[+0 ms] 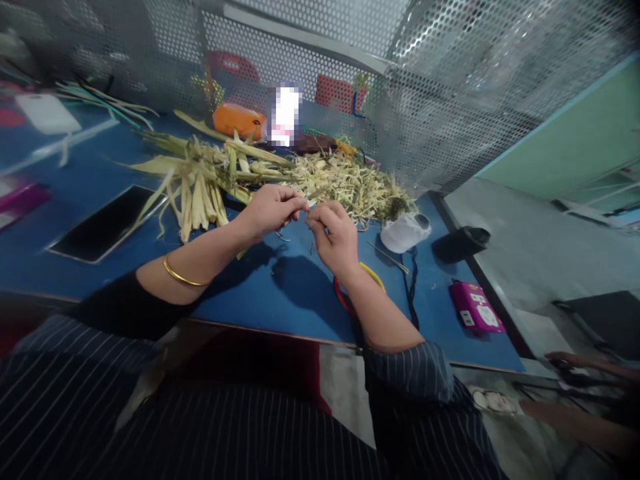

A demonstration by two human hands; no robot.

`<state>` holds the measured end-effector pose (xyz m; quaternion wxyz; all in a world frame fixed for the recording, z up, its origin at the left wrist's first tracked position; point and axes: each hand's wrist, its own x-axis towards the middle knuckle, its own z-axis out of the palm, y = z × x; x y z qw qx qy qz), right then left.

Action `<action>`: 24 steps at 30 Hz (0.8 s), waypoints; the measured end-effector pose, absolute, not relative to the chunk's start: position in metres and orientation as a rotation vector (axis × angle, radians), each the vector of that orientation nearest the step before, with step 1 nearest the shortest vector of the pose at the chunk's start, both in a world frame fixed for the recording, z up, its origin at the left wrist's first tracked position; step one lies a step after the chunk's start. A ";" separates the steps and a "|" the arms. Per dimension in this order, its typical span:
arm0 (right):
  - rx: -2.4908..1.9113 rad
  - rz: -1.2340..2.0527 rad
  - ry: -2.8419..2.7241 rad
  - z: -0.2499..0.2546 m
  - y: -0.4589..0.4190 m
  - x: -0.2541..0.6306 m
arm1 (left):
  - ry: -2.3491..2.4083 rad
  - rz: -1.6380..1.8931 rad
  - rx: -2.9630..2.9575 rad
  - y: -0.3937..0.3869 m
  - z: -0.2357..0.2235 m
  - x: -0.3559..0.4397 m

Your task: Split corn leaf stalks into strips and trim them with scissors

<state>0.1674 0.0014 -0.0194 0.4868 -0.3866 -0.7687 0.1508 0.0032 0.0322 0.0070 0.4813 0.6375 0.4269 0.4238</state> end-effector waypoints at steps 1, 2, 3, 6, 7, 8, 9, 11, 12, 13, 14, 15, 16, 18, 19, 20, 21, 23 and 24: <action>-0.919 0.340 -1.870 -0.019 0.001 0.168 | 1.039 1.022 1.524 0.031 0.007 0.004; -0.889 0.349 -1.864 -0.019 0.001 0.168 | 1.032 1.009 1.495 0.030 0.007 0.005; -0.859 0.383 -1.848 -0.019 0.002 0.168 | 1.022 0.996 1.466 0.029 0.006 0.006; -0.814 0.516 -1.751 -0.017 0.002 0.169 | 0.980 0.938 1.373 0.026 0.006 0.009; -0.818 0.558 -1.719 -0.016 0.001 0.169 | 0.968 0.919 1.347 0.025 0.005 0.010; -0.830 0.601 -1.698 -0.014 0.001 0.170 | 0.960 0.903 1.329 0.024 0.005 0.011; -0.842 0.644 -1.688 -0.013 0.001 0.170 | 0.954 0.890 1.317 0.023 0.005 0.011; -0.850 0.718 -1.684 -0.011 0.001 0.171 | 0.959 0.885 1.305 0.022 0.005 0.013; -0.847 0.735 -1.682 -0.010 0.002 0.171 | 0.964 0.888 1.306 0.021 0.005 0.013; -0.845 0.740 -1.677 -0.010 0.002 0.171 | 0.968 0.891 1.307 0.021 0.005 0.013; -0.846 0.737 -1.670 -0.009 0.002 0.171 | 0.976 0.891 1.301 0.021 0.006 0.014; -0.850 0.730 -1.659 -0.009 0.002 0.171 | 0.982 0.890 1.285 0.020 0.007 0.014; -0.857 0.724 -1.643 -0.009 0.003 0.171 | 0.984 0.890 1.252 0.020 0.008 0.014; -0.863 0.726 -1.593 -0.008 0.003 0.171 | 0.968 0.879 1.127 0.019 0.009 0.014; -0.862 0.739 -1.566 -0.008 0.004 0.171 | 0.949 0.863 1.049 0.019 0.010 0.014; -0.859 0.758 -1.541 -0.009 0.004 0.171 | 0.929 0.840 0.972 0.019 0.010 0.014; -0.857 0.781 -1.523 -0.009 0.005 0.170 | 0.915 0.811 0.901 0.018 0.011 0.014; -0.847 0.831 -1.498 -0.011 0.006 0.169 | 0.907 0.754 0.792 0.016 0.010 0.013; -0.835 0.862 -1.488 -0.013 0.007 0.168 | 0.910 0.742 0.749 0.015 0.010 0.012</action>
